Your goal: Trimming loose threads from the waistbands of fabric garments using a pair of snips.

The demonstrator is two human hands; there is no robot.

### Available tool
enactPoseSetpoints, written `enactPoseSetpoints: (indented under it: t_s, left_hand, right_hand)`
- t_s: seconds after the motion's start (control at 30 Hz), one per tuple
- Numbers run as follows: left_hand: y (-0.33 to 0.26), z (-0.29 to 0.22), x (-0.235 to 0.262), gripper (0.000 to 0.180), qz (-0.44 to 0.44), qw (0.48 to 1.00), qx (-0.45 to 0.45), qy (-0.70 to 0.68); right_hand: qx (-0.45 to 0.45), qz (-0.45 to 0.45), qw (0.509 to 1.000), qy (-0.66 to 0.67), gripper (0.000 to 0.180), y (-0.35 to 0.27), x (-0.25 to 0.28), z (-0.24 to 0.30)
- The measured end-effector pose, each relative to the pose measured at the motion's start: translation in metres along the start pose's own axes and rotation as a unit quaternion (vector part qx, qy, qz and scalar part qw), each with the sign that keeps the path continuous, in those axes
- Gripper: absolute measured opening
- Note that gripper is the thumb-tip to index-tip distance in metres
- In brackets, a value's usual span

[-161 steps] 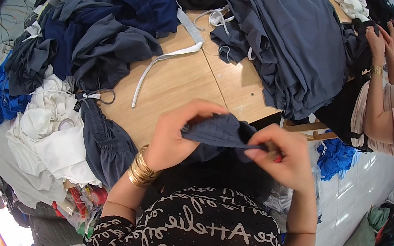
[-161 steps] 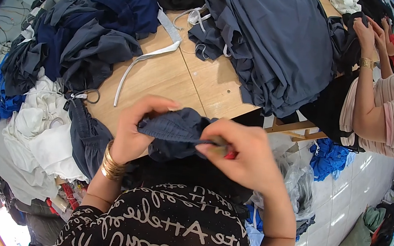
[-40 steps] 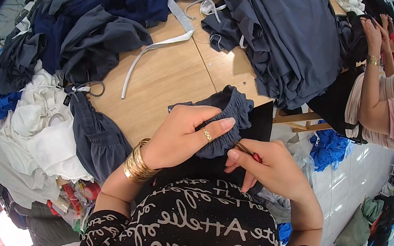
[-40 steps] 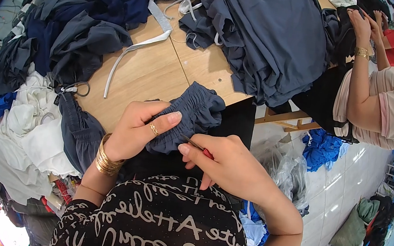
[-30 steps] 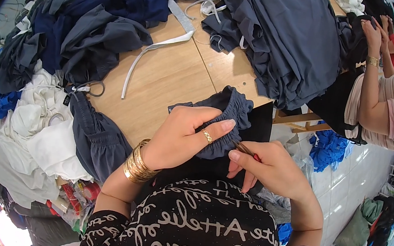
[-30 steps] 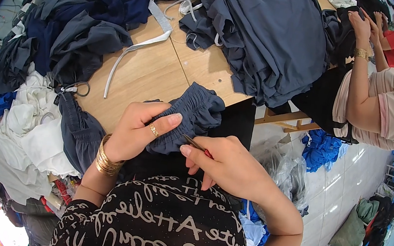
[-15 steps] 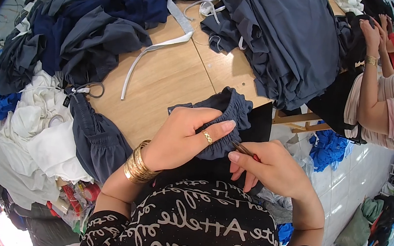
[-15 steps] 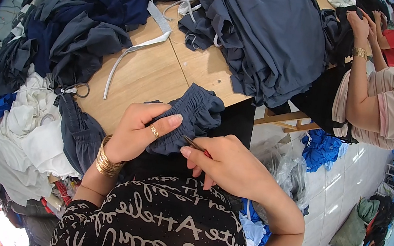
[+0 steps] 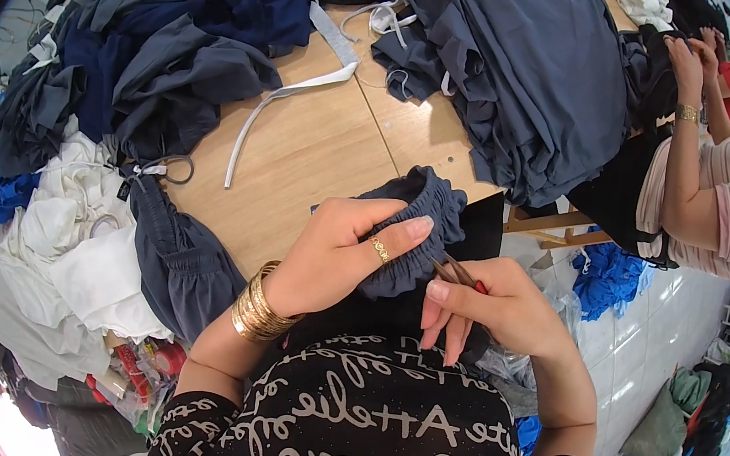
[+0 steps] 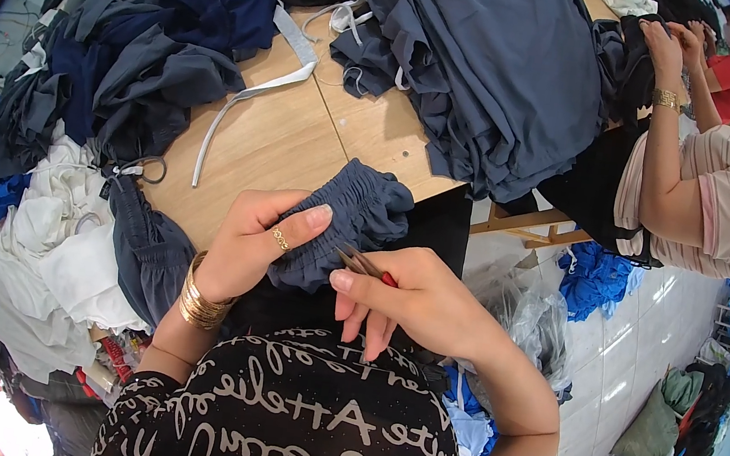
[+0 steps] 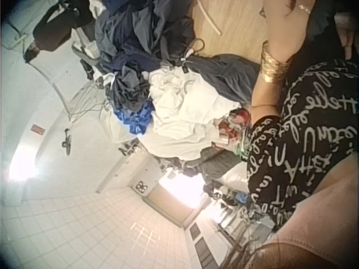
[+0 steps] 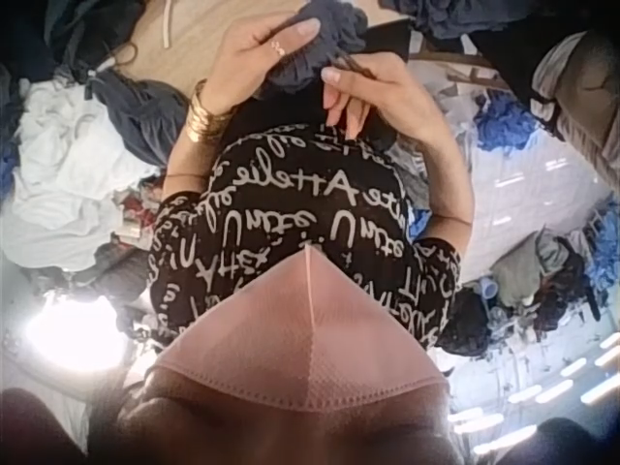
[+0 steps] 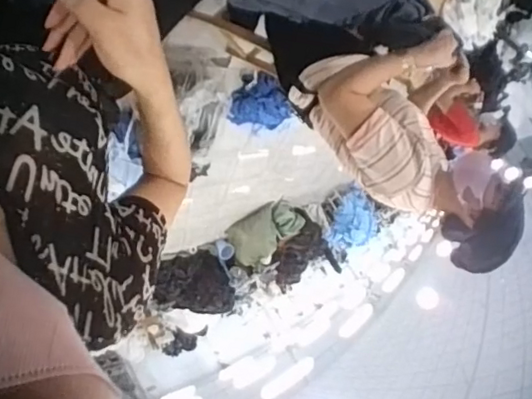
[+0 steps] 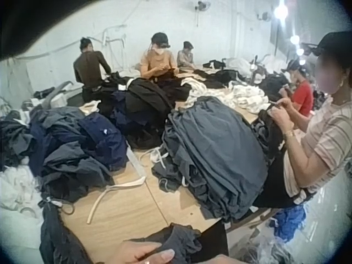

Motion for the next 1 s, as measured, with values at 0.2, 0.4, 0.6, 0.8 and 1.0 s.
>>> enactPoseSetpoints:
  t_s: [0.2, 0.4, 0.6, 0.8, 1.0]
  left_hand:
    - [-0.001, 0.001, 0.001, 0.030, 0.008, 1.000, 0.009, 0.005]
    - [0.000, -0.005, 0.001, 0.030, 0.016, 0.997, -0.014, 0.070]
    - [0.000, -0.004, 0.001, 0.027, 0.037, 0.998, -0.008, 0.053]
    - [-0.004, 0.002, 0.003, 0.027, 0.044, 0.998, 0.022, 0.027]
    - [-0.002, 0.002, 0.001, 0.027, 0.035, 0.999, 0.037, 0.001]
  right_hand:
    - [0.025, 0.096, 0.990, 0.100, 0.030, 0.004, 0.001, -0.005]
    - [0.011, 0.032, 0.999, -0.008, 0.029, 0.003, 0.000, 0.001]
    - [0.108, 0.127, 0.972, 0.166, 0.038, 0.007, 0.008, -0.010]
    - [0.286, -0.213, 0.929, -0.102, 0.012, 0.002, 0.014, 0.006]
    - [0.392, -0.321, 0.807, -0.303, 0.025, -0.002, -0.006, 0.010]
Point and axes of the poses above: each hand's wrist, its own y-axis towards the middle knuckle, its own x-axis out of the back of the hand, z = x × y, the point moved 3 cm from there along y, towards the middle knuckle, and after that the axes turned 1 degree about z, right-handed, at the moved point
